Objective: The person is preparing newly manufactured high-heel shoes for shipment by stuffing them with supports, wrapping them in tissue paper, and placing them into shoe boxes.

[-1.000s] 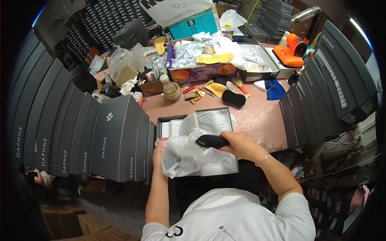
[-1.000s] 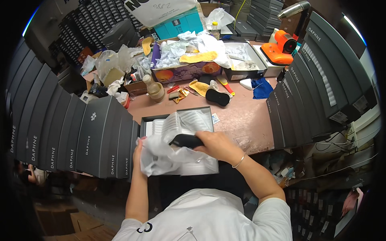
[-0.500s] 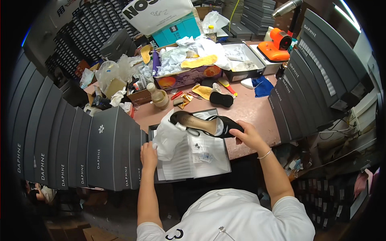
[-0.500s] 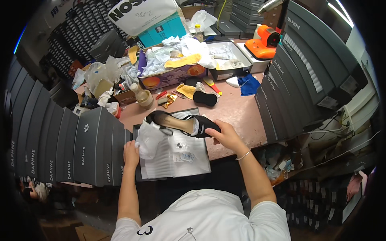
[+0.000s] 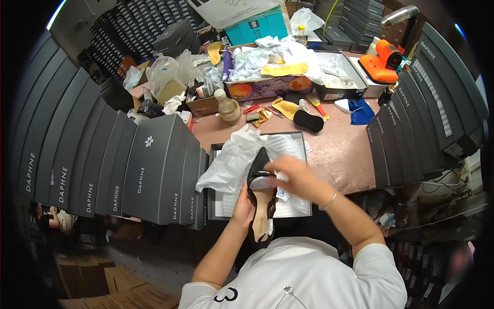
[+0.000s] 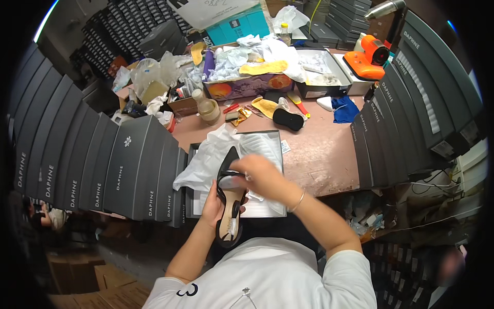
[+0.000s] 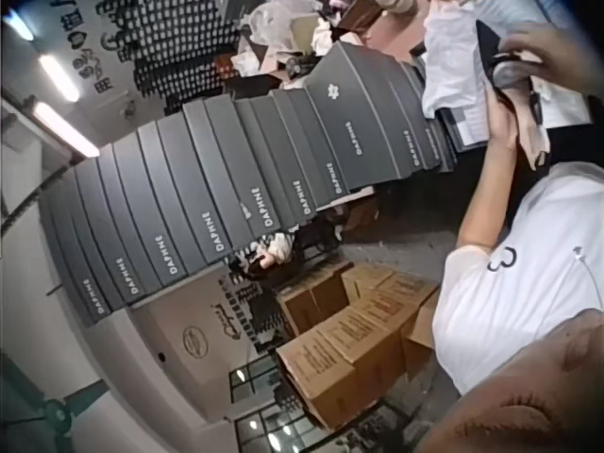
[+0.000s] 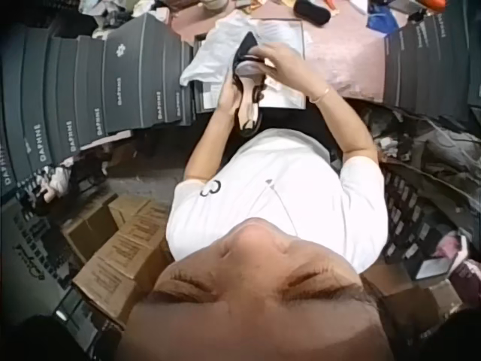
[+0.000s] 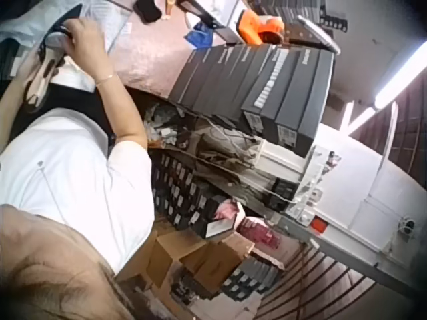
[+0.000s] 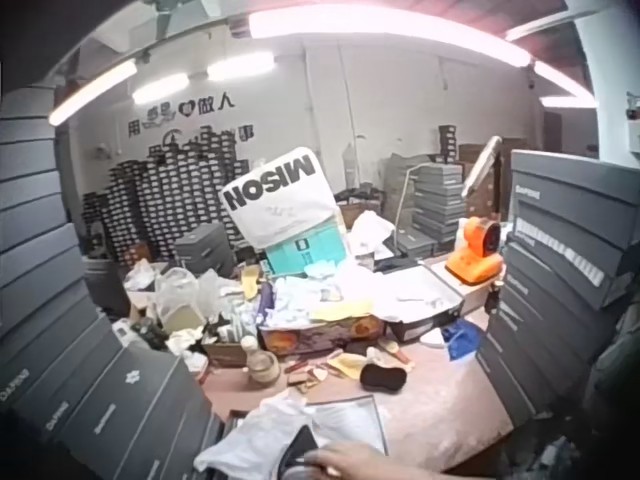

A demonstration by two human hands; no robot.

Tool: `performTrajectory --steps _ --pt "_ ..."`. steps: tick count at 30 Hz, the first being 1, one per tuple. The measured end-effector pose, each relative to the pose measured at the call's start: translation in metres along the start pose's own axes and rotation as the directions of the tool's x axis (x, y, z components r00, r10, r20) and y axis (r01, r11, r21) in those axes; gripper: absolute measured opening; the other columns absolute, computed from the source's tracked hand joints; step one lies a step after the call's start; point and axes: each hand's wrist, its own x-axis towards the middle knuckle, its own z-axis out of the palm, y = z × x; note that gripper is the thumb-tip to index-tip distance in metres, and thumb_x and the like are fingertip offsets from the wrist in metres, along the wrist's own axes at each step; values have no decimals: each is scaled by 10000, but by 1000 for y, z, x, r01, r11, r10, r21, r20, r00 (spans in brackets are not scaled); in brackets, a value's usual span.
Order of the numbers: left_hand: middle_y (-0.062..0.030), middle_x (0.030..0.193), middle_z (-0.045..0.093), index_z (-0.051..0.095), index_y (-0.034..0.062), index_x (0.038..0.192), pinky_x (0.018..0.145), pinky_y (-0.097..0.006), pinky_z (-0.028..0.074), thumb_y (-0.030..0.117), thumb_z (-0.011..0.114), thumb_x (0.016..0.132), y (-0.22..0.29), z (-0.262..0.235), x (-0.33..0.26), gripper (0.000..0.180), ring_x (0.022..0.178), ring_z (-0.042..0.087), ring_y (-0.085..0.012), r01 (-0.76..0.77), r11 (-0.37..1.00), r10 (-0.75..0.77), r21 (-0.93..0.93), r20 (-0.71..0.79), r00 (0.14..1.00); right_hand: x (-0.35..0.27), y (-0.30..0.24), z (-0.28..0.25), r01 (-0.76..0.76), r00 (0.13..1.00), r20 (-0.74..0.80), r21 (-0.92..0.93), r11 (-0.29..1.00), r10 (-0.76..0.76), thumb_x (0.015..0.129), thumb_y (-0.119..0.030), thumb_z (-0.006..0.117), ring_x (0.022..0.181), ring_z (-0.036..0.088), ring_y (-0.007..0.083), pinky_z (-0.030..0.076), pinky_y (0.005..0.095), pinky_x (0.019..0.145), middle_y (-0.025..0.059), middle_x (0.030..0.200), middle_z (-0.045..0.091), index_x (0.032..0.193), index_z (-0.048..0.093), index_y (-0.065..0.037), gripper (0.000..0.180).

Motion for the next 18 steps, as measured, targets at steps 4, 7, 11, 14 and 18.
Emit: performTrajectory --steps 4,7,11,14,18 --pt "-146 1159 580 439 52 1300 752 -377 535 615 167 968 -35 5 -3 708 978 621 -268 -117 983 75 -144 -271 960 -17 -21 42 -29 983 174 -136 990 53 667 -92 693 939 581 293 475 364 793 120 1093 557 1024 564 -18 387" --pt "-135 1321 481 367 34 1366 984 -397 435 624 176 965 -33 19 -13 739 1214 496 -260 -238 971 232 11 -273 934 -35 -11 59 164 986 39 -44 985 -162 744 -74 622 992 561 262 465 384 863 116 1101 547 1180 530 1 452" --pt "-136 1337 469 332 40 1387 1027 -401 396 637 189 958 -34 26 -15 749 1243 469 -254 -217 976 217 34 -299 929 -33 -6 72 69 997 49 -86 994 -65 787 -77 578 1026 545 244 453 366 834 96 1121 540 1326 444 -32 558" --pt "-135 1336 465 333 41 1386 1025 -398 398 653 196 949 -38 25 -17 764 1244 467 -247 -245 964 264 103 -273 925 -27 -12 80 31 999 24 -173 984 -28 781 -112 598 937 563 223 432 341 752 72 1057 572 1381 407 -72 632" --pt "-137 1311 483 364 28 1364 1010 -381 404 646 196 954 -46 7 -21 761 1229 473 -235 -234 959 275 163 -313 909 -24 -8 82 -64 993 89 -109 992 74 741 -97 673 741 558 252 428 369 683 53 831 600 1404 384 -71 724"
